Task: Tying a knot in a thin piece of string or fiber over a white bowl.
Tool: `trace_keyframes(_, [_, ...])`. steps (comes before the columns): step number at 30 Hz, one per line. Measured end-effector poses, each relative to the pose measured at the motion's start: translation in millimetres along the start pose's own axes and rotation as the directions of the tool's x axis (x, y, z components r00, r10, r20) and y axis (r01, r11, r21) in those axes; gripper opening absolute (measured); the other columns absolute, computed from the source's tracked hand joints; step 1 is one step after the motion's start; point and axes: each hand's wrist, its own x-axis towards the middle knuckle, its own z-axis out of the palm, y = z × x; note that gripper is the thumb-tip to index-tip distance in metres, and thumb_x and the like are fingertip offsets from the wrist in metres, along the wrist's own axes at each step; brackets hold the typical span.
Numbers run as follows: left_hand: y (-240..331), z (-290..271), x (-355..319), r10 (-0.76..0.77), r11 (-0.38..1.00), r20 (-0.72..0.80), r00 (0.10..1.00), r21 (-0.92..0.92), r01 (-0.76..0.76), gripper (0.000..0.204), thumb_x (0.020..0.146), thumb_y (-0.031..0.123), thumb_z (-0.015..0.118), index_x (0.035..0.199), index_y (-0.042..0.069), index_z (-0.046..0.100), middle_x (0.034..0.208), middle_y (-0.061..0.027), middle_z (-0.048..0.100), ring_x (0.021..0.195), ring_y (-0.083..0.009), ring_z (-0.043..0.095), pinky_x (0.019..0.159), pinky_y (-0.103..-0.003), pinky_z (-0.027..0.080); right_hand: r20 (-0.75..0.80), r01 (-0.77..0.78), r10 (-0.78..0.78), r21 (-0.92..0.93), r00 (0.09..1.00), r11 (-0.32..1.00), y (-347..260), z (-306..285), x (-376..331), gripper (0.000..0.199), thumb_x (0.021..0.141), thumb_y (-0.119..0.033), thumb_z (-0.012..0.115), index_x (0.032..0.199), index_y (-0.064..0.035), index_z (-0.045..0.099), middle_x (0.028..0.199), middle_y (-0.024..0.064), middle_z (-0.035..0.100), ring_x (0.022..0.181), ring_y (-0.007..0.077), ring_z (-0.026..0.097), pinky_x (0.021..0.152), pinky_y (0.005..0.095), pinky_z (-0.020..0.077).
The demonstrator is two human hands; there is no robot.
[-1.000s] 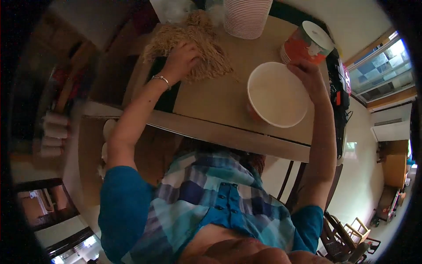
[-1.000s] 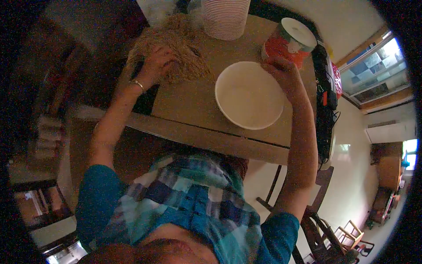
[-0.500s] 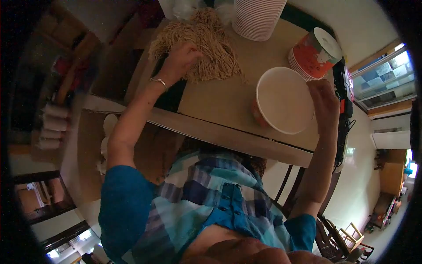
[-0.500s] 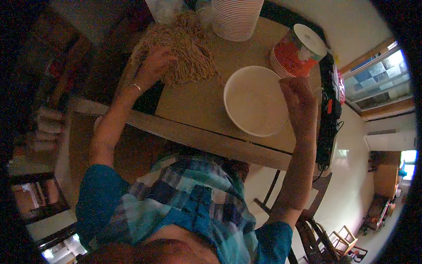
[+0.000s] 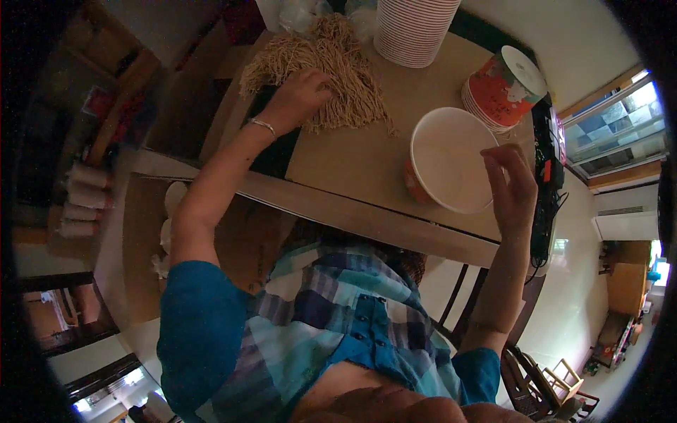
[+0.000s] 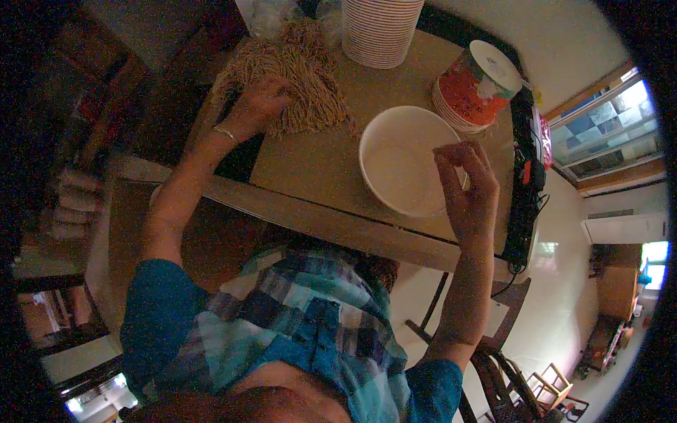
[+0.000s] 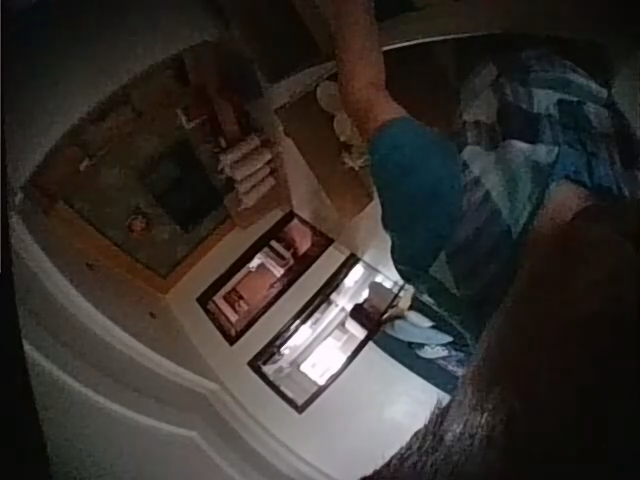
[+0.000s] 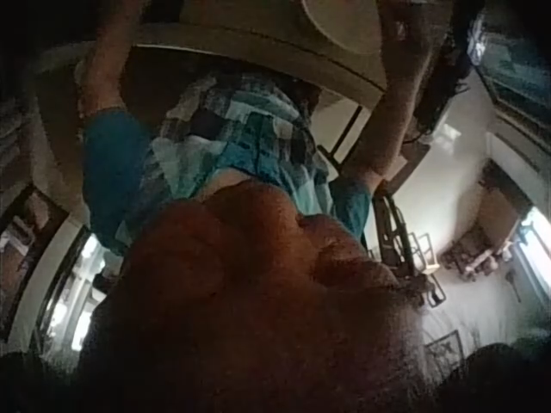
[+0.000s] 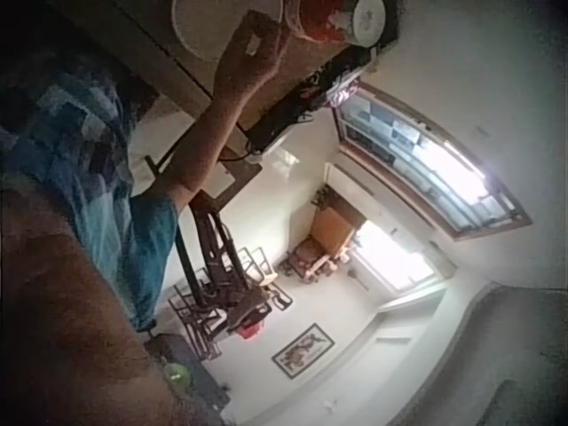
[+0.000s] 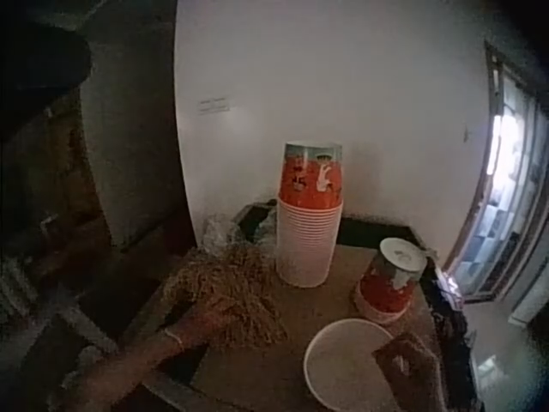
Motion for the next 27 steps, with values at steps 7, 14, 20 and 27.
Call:
trace_keyframes(7, [2.7, -10.4, 0.6, -0.172, 0.951, 0.026, 0.985, -0.258, 0.172, 0.014, 0.076, 0.006, 0.066, 0.088, 0.006, 0.059, 0.110, -0.0098, 0.056, 0.107, -0.0298, 0.053, 0.088, -0.038, 0.047, -0.039, -0.021, 0.020, -0.025, 0.999, 0.999, -13.3, 1.7, -9.2, 0.008, 0.082, 0.003, 0.063, 0.090, 0.0013, 0.063, 0.087, 0.0073, 0.060, 0.084, 0.0154, 0.058, 0.077, 0.0262, 0.0457])
trace_keyframes(14, [48.8, -51.3, 20.4, -0.382, 0.763, -0.028, 0.924, -0.574, 0.297, 0.011, 0.077, 0.003, 0.064, 0.085, 0.006, 0.057, 0.091, -0.0091, 0.058, 0.083, -0.0261, 0.058, 0.077, -0.037, 0.046, 0.064, -0.011, -0.002, 0.199, 0.998, 0.980, -52.4, 38.9, -59.3, 0.013, 0.082, 0.004, 0.060, 0.094, -0.0013, 0.063, 0.086, 0.0074, 0.060, 0.081, 0.0187, 0.059, 0.069, 0.0281, 0.0474])
trace_keyframes(20, [109.2, -85.4, 28.8, -0.314, 0.649, 0.026, 0.949, -0.724, 0.235, 0.016, 0.078, 0.005, 0.066, 0.093, 0.006, 0.059, 0.087, -0.0048, 0.060, 0.078, -0.0237, 0.062, 0.070, -0.032, 0.051, 0.353, -0.137, 0.015, 0.323, 0.935, 0.936, -57.1, 120.4, -73.0, 0.028, 0.094, -0.012, 0.053, 0.120, -0.0010, 0.053, 0.093, 0.0089, 0.060, 0.076, 0.0195, 0.057, 0.070, 0.0288, 0.0473])
trace_keyframes(27, [137.2, -101.5, 17.7, 0.016, 0.903, -0.295, 0.955, -0.406, -0.140, 0.023, 0.073, 0.006, 0.070, 0.093, 0.006, 0.059, 0.086, -0.0074, 0.059, 0.077, -0.0255, 0.061, 0.065, -0.037, 0.051, 0.294, -0.478, 0.419, 0.751, 0.859, 0.455, -74.4, 118.5, -50.6, 0.036, 0.101, -0.027, 0.041, 0.123, -0.0005, 0.054, 0.096, 0.0048, 0.058, 0.075, 0.0089, 0.053, 0.068, 0.0240, 0.0452])
